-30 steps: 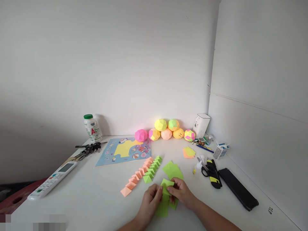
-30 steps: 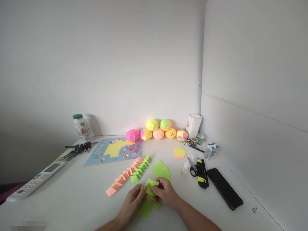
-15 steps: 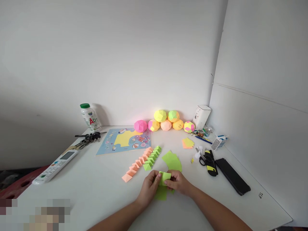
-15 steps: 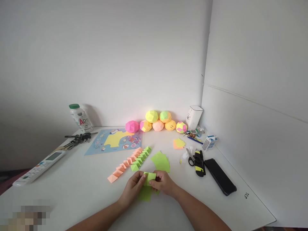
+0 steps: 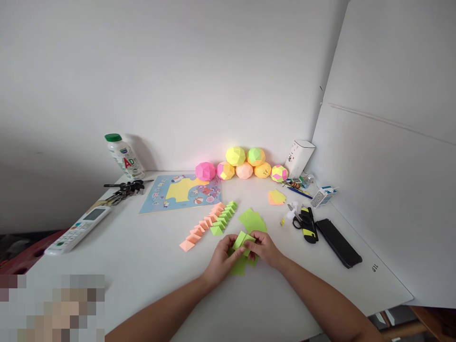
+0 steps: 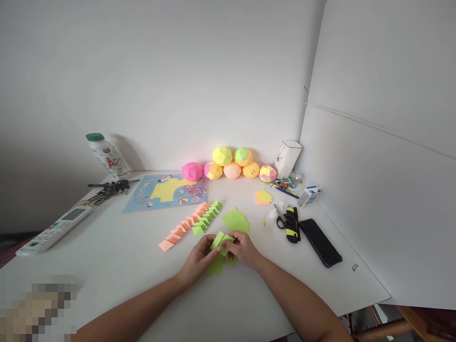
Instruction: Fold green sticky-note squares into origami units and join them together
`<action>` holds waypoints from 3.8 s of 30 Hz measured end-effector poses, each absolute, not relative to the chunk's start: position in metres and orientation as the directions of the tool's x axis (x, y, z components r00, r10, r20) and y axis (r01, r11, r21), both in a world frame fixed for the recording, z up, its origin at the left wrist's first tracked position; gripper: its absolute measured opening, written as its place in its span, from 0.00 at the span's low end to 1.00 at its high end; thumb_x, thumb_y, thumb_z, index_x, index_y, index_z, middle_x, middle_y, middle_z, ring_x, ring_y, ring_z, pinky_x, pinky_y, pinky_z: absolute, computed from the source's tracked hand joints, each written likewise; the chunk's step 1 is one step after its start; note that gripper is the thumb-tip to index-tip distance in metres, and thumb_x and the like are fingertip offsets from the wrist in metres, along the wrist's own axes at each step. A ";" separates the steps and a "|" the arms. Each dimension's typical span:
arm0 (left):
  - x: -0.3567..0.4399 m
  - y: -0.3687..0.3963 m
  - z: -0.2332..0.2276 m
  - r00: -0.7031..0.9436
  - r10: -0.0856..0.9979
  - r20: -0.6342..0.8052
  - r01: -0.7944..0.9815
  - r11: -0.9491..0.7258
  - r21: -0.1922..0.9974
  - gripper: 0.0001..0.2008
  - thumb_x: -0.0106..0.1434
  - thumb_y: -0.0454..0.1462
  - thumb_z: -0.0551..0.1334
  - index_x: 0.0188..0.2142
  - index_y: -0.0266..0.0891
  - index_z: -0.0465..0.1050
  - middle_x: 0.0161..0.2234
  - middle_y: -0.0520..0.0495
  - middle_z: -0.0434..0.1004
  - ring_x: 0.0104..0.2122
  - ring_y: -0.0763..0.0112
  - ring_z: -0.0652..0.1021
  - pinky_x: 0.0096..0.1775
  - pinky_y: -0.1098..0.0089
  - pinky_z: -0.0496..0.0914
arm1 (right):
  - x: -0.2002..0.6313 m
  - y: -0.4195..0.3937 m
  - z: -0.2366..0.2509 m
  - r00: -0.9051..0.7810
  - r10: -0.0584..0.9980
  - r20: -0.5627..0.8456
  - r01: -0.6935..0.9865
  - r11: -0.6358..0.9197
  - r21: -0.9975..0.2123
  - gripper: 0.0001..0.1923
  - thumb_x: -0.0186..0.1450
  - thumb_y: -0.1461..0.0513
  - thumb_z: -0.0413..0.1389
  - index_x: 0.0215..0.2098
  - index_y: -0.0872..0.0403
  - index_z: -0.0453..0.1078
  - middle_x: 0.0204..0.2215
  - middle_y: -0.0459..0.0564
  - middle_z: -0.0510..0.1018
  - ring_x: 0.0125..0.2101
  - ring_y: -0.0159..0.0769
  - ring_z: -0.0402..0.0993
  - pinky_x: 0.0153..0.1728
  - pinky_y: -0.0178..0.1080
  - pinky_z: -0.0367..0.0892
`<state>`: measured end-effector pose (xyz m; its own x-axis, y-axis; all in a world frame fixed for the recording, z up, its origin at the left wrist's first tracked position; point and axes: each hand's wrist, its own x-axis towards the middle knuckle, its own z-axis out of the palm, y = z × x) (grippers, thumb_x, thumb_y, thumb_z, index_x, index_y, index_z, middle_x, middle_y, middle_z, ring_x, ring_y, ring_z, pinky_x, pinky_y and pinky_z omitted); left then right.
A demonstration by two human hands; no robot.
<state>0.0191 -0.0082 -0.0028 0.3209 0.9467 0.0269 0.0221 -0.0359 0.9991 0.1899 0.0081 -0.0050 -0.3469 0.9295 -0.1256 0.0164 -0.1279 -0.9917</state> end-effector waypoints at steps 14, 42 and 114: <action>0.019 -0.007 -0.005 0.169 0.985 -0.024 0.101 0.007 0.995 0.16 0.61 0.48 0.53 0.29 0.38 0.67 0.22 0.53 0.68 0.24 0.72 0.69 0.27 0.73 0.65 | 0.189 0.007 -0.007 -0.392 0.910 -0.134 0.039 -0.129 -0.991 0.15 0.57 0.53 0.58 0.26 0.57 0.63 0.18 0.42 0.70 0.18 0.28 0.70 0.16 0.30 0.63; 0.017 -0.008 0.001 0.161 0.971 -0.176 -0.147 0.200 0.969 0.18 0.56 0.52 0.57 0.29 0.38 0.66 0.21 0.55 0.66 0.21 0.74 0.69 0.24 0.75 0.64 | 0.183 -0.001 -0.014 -0.359 0.786 0.503 0.225 0.596 -0.771 0.15 0.58 0.66 0.54 0.44 0.55 0.70 0.39 0.55 0.69 0.30 0.32 0.71 0.25 0.32 0.72; 0.016 -0.007 -0.006 0.269 0.958 -0.097 0.041 0.089 0.995 0.16 0.55 0.50 0.59 0.26 0.38 0.68 0.22 0.51 0.71 0.23 0.72 0.70 0.25 0.74 0.64 | 0.176 0.001 0.000 -0.145 0.988 0.055 -0.076 0.044 -0.996 0.07 0.54 0.60 0.61 0.25 0.56 0.70 0.17 0.45 0.75 0.18 0.30 0.70 0.19 0.34 0.68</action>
<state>0.0163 -0.0067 -0.0061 0.2692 0.9582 -0.0967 0.0408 0.0890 0.9952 0.1765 0.0009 -0.0001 -0.1446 0.9880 0.0549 -0.0759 0.0443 -0.9961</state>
